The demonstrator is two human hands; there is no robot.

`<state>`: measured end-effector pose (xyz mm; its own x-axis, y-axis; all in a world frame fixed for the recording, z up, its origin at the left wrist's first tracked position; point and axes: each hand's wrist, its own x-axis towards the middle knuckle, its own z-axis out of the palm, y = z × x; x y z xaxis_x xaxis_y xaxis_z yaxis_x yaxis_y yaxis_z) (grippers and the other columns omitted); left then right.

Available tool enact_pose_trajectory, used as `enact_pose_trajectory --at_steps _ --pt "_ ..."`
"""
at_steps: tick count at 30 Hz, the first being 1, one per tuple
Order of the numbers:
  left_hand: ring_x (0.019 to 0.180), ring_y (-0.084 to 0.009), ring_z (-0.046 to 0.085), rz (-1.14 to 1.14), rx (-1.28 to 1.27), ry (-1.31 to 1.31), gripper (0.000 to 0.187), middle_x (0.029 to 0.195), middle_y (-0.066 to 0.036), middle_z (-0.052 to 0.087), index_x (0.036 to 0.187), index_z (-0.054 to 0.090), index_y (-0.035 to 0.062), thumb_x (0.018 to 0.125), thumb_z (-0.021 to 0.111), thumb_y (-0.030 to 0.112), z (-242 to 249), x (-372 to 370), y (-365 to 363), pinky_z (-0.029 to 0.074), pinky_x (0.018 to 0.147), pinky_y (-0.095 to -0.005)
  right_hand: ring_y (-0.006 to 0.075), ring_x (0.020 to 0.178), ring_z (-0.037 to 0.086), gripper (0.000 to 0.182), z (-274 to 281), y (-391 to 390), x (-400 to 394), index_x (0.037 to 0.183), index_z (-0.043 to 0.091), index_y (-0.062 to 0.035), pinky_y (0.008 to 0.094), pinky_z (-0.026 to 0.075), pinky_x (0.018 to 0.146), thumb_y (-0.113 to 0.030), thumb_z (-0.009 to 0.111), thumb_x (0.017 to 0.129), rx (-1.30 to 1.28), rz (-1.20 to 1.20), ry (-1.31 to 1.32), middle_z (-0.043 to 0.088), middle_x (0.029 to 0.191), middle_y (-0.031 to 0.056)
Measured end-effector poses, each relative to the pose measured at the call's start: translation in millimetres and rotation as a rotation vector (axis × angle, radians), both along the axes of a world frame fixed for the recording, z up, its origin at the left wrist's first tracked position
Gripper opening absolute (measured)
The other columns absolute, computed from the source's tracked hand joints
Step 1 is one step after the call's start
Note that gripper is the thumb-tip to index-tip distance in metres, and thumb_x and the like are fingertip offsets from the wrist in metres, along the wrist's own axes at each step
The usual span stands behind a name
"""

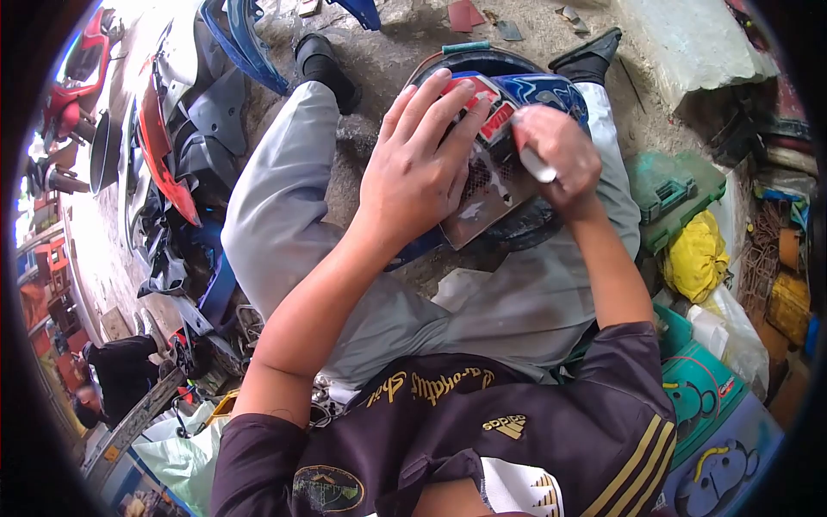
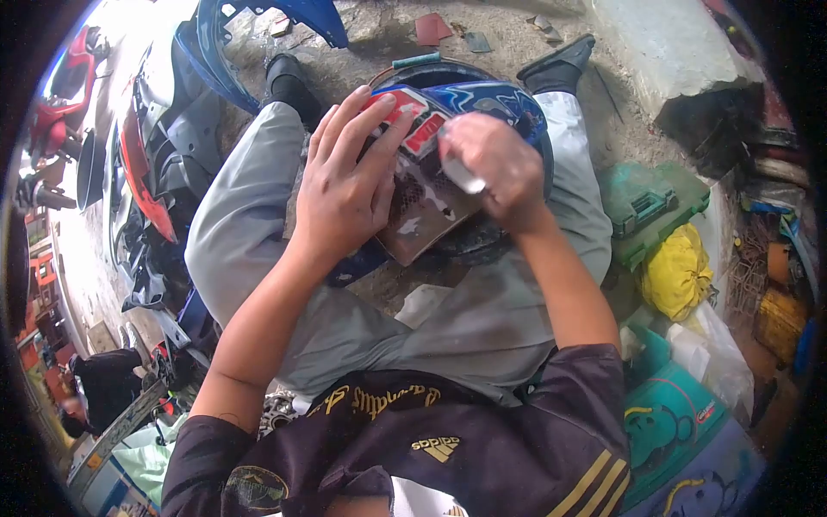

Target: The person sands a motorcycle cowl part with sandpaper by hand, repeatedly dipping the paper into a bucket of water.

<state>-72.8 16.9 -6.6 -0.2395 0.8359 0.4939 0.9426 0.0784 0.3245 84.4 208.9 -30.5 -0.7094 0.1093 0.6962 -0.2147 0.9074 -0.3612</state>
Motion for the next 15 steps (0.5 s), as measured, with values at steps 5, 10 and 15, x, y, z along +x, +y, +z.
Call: enact_pose_trajectory --at_steps 5,10,15 --pt "0.151 -0.0356 0.050 0.001 -0.002 0.004 0.063 0.154 -0.012 0.059 0.147 0.067 0.0113 0.085 0.076 0.014 -1.3 1.4 -0.7 0.038 0.126 -0.0545 0.0405 0.105 0.078 0.019 -2.6 -3.3 2.6 0.108 0.073 0.0012 0.0477 0.064 0.093 0.003 0.075 0.089 -0.068 -0.037 -0.003 0.079 0.111 0.0205" --pt "0.151 -0.0354 0.049 -0.002 0.000 -0.004 0.065 0.154 -0.012 0.059 0.148 0.067 0.0115 0.083 0.076 0.013 -0.7 0.1 -0.6 0.038 0.127 -0.0545 0.0356 0.101 0.077 0.020 -1.0 -25.3 0.4 0.108 0.075 -0.0017 0.0447 0.063 0.091 -0.003 0.078 0.089 -0.096 0.016 0.048 0.077 0.107 0.0161" --pt "0.152 -0.0351 0.049 -0.001 -0.008 -0.001 0.065 0.154 -0.012 0.059 0.148 0.066 0.0113 0.084 0.076 0.013 -0.4 -2.6 0.4 0.037 0.127 -0.0542 0.0352 0.097 0.078 0.017 -6.0 -35.6 -4.4 0.103 0.073 -0.0026 0.0429 0.063 0.087 0.001 0.079 0.088 -0.139 -0.096 0.116 0.078 0.105 0.0155"
